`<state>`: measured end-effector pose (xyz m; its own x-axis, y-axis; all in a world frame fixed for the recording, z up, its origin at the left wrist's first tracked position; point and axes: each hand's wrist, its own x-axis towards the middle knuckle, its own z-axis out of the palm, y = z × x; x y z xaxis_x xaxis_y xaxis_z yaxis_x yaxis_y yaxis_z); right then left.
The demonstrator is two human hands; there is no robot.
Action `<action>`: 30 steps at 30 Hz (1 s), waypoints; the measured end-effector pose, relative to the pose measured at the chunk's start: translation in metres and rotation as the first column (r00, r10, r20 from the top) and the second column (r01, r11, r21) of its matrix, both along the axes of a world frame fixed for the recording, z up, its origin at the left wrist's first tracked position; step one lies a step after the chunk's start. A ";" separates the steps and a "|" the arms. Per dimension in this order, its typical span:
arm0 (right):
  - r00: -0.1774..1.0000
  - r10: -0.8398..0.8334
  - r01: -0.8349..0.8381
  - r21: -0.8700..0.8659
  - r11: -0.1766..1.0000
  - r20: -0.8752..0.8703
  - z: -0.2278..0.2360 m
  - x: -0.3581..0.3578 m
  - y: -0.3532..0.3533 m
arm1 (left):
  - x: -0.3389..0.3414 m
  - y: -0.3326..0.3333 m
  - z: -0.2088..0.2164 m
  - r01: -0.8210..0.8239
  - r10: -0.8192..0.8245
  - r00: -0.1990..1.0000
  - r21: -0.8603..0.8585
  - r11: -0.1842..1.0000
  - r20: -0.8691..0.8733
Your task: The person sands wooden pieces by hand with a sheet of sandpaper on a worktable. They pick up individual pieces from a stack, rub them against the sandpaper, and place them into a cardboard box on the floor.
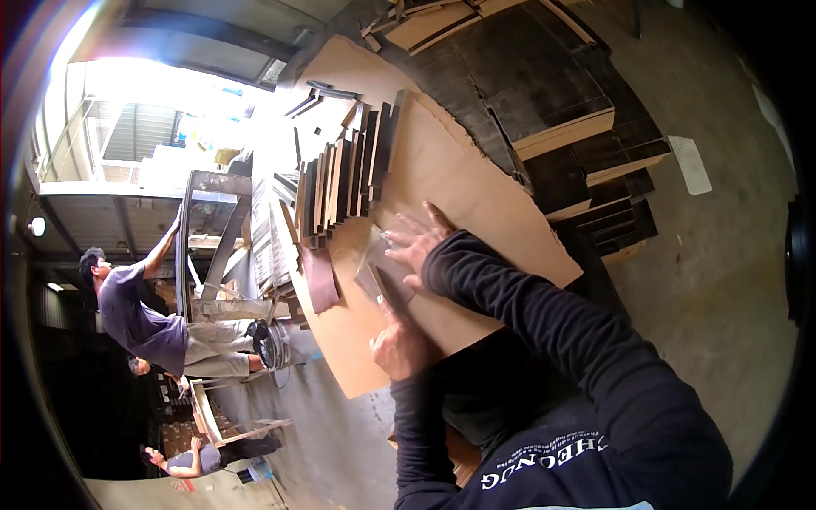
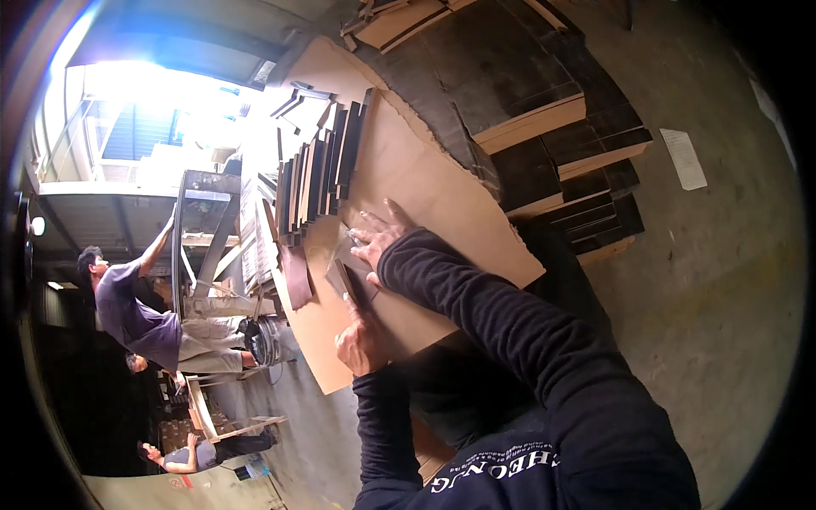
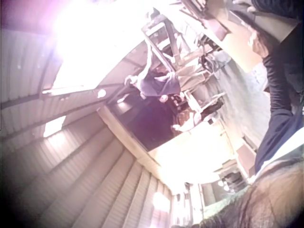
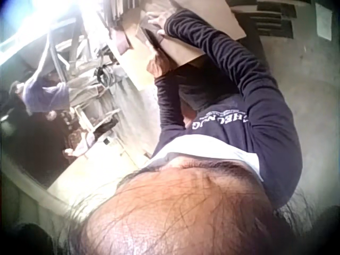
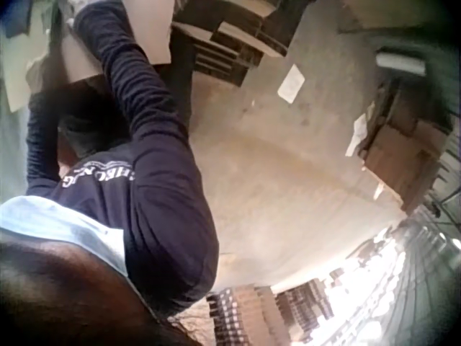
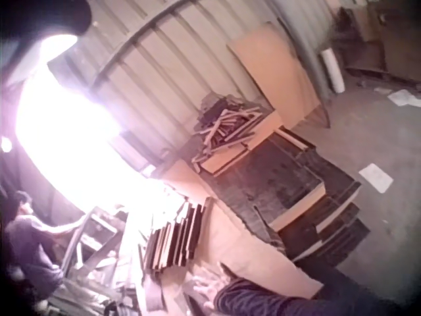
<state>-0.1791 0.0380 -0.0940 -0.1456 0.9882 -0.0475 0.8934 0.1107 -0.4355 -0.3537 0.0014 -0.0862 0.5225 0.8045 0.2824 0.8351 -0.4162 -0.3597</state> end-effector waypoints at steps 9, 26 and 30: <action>1.000 -0.015 0.015 0.003 1.000 0.004 0.008 0.001 -0.001 | 0.014 0.058 0.002 -0.043 0.043 0.993 0.001 0.999 -0.108; 0.999 0.005 -0.003 -0.048 0.999 0.039 0.006 0.001 0.001 | -0.025 0.008 -0.008 0.087 -0.070 0.965 0.058 0.995 -0.254; 1.000 0.005 -0.006 0.013 1.000 0.029 0.013 -0.009 -0.002 | 0.001 0.066 0.006 0.050 -0.046 0.997 0.068 0.996 -0.063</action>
